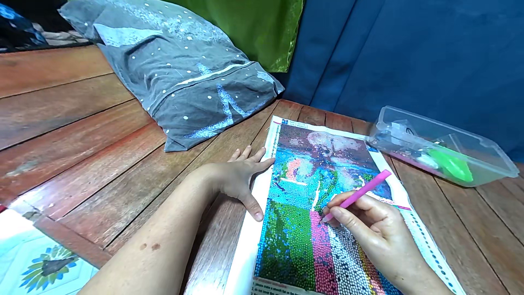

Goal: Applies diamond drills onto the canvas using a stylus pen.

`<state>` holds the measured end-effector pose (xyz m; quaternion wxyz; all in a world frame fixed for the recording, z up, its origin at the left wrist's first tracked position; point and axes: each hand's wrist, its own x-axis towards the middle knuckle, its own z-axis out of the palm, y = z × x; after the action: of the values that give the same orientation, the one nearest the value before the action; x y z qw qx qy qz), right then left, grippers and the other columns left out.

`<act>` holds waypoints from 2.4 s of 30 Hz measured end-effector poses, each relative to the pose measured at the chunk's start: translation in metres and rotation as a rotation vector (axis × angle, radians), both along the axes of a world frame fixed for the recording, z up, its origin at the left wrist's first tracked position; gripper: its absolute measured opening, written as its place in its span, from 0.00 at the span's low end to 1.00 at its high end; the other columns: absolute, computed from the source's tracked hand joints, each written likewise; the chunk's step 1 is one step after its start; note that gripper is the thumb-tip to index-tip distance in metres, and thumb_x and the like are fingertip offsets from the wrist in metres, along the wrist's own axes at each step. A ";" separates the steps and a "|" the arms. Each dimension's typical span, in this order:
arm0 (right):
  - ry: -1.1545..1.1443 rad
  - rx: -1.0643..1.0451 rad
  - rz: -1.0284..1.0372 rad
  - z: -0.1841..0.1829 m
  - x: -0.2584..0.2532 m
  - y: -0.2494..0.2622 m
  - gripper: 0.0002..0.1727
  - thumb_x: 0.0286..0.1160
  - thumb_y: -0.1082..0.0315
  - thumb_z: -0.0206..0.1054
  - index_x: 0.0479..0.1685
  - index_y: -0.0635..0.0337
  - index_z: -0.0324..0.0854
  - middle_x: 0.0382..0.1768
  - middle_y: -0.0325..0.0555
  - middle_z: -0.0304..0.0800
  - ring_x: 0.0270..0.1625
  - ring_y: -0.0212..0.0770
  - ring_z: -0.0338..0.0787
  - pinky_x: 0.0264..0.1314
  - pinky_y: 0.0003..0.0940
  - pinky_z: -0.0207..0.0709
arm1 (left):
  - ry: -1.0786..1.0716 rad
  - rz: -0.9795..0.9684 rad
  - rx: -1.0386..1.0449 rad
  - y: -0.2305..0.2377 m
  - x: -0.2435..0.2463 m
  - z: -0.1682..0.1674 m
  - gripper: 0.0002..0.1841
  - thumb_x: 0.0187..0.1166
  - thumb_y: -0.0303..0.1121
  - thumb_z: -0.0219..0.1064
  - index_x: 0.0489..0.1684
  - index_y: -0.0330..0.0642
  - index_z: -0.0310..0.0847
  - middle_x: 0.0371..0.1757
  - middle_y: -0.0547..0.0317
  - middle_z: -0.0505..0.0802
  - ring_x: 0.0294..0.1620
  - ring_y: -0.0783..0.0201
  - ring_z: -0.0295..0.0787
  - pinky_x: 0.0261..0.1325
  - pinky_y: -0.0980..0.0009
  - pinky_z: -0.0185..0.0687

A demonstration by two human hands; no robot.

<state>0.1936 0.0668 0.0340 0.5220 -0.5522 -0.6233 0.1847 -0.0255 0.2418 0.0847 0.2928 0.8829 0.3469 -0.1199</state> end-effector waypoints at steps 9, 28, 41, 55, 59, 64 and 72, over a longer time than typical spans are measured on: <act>0.012 0.034 -0.012 0.001 0.001 -0.006 0.07 0.77 0.64 0.65 0.41 0.54 0.87 0.34 0.30 0.93 0.34 0.24 0.93 0.38 0.18 0.88 | 0.006 -0.002 -0.007 0.000 0.000 0.002 0.69 0.52 0.51 0.89 0.98 0.59 0.36 0.98 0.52 0.32 0.96 0.36 0.14 0.90 0.36 0.12; 0.069 0.075 -0.024 -0.004 -0.002 -0.018 0.04 0.74 0.69 0.69 0.40 0.58 0.87 0.37 0.31 0.95 0.36 0.23 0.92 0.41 0.18 0.89 | 0.003 0.003 -0.006 -0.001 0.000 0.003 0.70 0.50 0.51 0.90 0.98 0.58 0.38 0.98 0.51 0.32 0.96 0.36 0.16 0.91 0.37 0.13; 0.007 0.101 -0.017 -0.010 -0.002 -0.016 0.06 0.75 0.66 0.69 0.39 0.58 0.88 0.36 0.33 0.95 0.36 0.22 0.92 0.41 0.17 0.88 | -0.001 -0.003 -0.004 -0.001 0.000 0.002 0.70 0.51 0.50 0.90 0.98 0.56 0.38 0.98 0.49 0.33 0.96 0.36 0.16 0.91 0.36 0.13; -0.025 0.098 -0.028 -0.009 -0.003 -0.017 0.06 0.75 0.65 0.70 0.39 0.59 0.88 0.36 0.34 0.95 0.37 0.22 0.92 0.42 0.17 0.88 | -0.009 0.012 0.017 -0.004 -0.001 0.001 0.70 0.51 0.50 0.90 0.98 0.56 0.38 0.98 0.51 0.34 0.97 0.38 0.17 0.92 0.38 0.15; -0.048 0.104 -0.032 -0.009 -0.004 -0.016 0.07 0.75 0.65 0.70 0.38 0.58 0.88 0.36 0.34 0.95 0.37 0.22 0.92 0.42 0.16 0.88 | 0.012 0.002 -0.006 -0.001 0.000 0.003 0.70 0.51 0.51 0.90 0.98 0.57 0.37 0.98 0.51 0.32 0.96 0.36 0.15 0.90 0.36 0.12; -0.061 0.129 -0.027 -0.011 -0.003 -0.015 0.07 0.75 0.65 0.70 0.39 0.58 0.89 0.36 0.34 0.95 0.38 0.22 0.93 0.44 0.16 0.88 | 0.005 0.025 0.025 -0.009 0.001 0.006 0.69 0.52 0.49 0.90 0.98 0.55 0.38 0.98 0.52 0.34 0.97 0.40 0.16 0.92 0.40 0.14; -0.065 0.147 -0.029 -0.014 -0.003 -0.013 0.06 0.76 0.64 0.70 0.38 0.57 0.88 0.36 0.34 0.95 0.38 0.22 0.93 0.43 0.17 0.88 | 0.014 0.013 -0.005 -0.002 0.001 0.003 0.70 0.51 0.50 0.90 0.98 0.58 0.37 0.98 0.52 0.32 0.96 0.36 0.15 0.91 0.37 0.13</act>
<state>0.1905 0.0533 0.0203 0.5434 -0.5268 -0.6438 0.1129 -0.0250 0.2403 0.0873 0.2935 0.8791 0.3542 -0.1252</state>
